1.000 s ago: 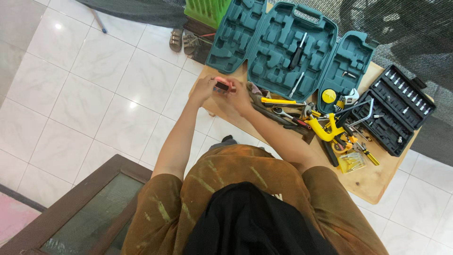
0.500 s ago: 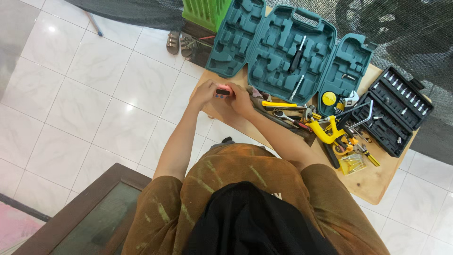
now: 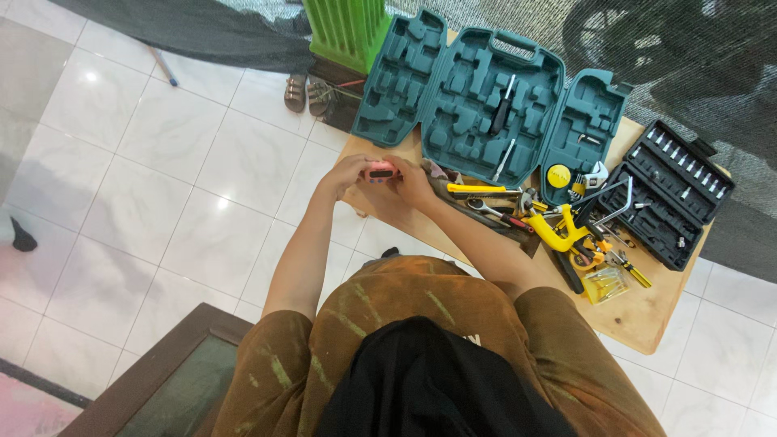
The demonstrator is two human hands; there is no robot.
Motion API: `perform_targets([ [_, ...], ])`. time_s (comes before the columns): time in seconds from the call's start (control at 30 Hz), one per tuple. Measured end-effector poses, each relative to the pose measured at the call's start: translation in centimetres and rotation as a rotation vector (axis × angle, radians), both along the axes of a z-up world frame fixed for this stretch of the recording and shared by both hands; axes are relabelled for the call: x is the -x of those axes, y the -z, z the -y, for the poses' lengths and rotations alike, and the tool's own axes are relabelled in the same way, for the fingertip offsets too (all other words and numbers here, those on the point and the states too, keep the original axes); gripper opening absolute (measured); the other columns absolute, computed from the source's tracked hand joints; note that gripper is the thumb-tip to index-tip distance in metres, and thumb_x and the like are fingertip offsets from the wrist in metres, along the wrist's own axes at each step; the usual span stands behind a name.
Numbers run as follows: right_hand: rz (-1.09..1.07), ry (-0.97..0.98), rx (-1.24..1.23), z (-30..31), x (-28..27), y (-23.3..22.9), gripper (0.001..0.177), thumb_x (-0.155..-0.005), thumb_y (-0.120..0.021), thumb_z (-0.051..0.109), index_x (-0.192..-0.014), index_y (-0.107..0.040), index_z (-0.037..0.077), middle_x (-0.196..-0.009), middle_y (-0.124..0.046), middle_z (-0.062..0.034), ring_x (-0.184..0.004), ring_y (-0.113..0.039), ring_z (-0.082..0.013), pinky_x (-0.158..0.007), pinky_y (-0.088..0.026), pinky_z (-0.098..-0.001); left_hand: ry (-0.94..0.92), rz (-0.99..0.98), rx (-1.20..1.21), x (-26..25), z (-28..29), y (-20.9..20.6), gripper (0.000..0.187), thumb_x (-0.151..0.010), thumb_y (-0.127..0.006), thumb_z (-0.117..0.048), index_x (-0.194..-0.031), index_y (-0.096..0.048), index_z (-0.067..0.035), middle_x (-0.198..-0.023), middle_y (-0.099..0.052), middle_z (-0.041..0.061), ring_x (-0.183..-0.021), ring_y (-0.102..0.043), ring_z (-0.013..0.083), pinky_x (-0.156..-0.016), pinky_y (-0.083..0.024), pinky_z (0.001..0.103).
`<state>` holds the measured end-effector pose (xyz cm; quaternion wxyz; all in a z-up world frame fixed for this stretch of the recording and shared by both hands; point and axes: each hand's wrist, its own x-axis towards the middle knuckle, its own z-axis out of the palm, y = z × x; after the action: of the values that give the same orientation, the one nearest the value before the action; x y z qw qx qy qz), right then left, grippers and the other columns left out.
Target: The person unloads tools from tool cases onto a table, then wipes down metal rods and screwdrivers with a cloth.
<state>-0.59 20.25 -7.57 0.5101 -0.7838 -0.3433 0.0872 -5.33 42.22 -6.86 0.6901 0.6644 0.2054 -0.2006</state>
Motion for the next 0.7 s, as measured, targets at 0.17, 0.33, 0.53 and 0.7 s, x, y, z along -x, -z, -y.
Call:
perform_targets([
  [0.17,-0.264,-0.057,0.145,0.2,-2.4,3.8,0.052,-0.080,-0.070,-0.004,-0.131,-0.063,0.004,-0.111,-0.074,-0.0143,-0.098,-0.073,-0.0239,-0.085,-0.058,-0.0327,-0.027,0.036,0.110,0.6,0.1,-0.2,0.033,-0.099,-0.054,-0.022,-0.123,-0.070,-0.008,-0.116,-0.071,0.003,-0.109,-0.066,0.0160,-0.098,-0.052,0.034],
  [0.33,-0.827,-0.136,0.111,0.1,-4.9,3.9,0.052,-0.083,-0.064,0.000,-0.135,-0.065,-0.001,-0.124,-0.071,-0.0072,-0.108,-0.067,-0.0157,-0.092,-0.054,-0.0270,0.001,0.108,0.033,1.6,0.6,-1.2,0.032,-0.099,-0.058,-0.019,-0.126,-0.069,-0.005,-0.119,-0.073,0.006,-0.114,-0.068,0.0178,-0.104,-0.044,0.031],
  [0.53,-1.104,-0.088,0.155,0.2,-4.8,1.5,0.050,-0.089,-0.061,0.005,-0.138,-0.060,-0.003,-0.130,-0.065,-0.0127,-0.107,-0.066,-0.0156,-0.091,-0.053,-0.0248,-0.021,0.250,-0.053,2.6,0.6,-0.7,0.036,-0.098,-0.063,-0.018,-0.130,-0.069,-0.001,-0.128,-0.068,0.011,-0.120,-0.062,0.0180,-0.104,-0.046,0.033],
  [0.7,-1.082,-0.126,-0.077,0.5,-4.1,4.0,0.050,-0.096,-0.061,0.005,-0.144,-0.053,-0.005,-0.134,-0.065,-0.0142,-0.115,-0.068,-0.0167,-0.098,-0.055,-0.0273,-0.146,0.420,-0.053,2.7,2.1,2.0,0.051,-0.102,-0.066,-0.022,-0.146,-0.053,-0.001,-0.136,-0.064,0.009,-0.128,-0.060,0.0198,-0.109,-0.047,0.033],
])
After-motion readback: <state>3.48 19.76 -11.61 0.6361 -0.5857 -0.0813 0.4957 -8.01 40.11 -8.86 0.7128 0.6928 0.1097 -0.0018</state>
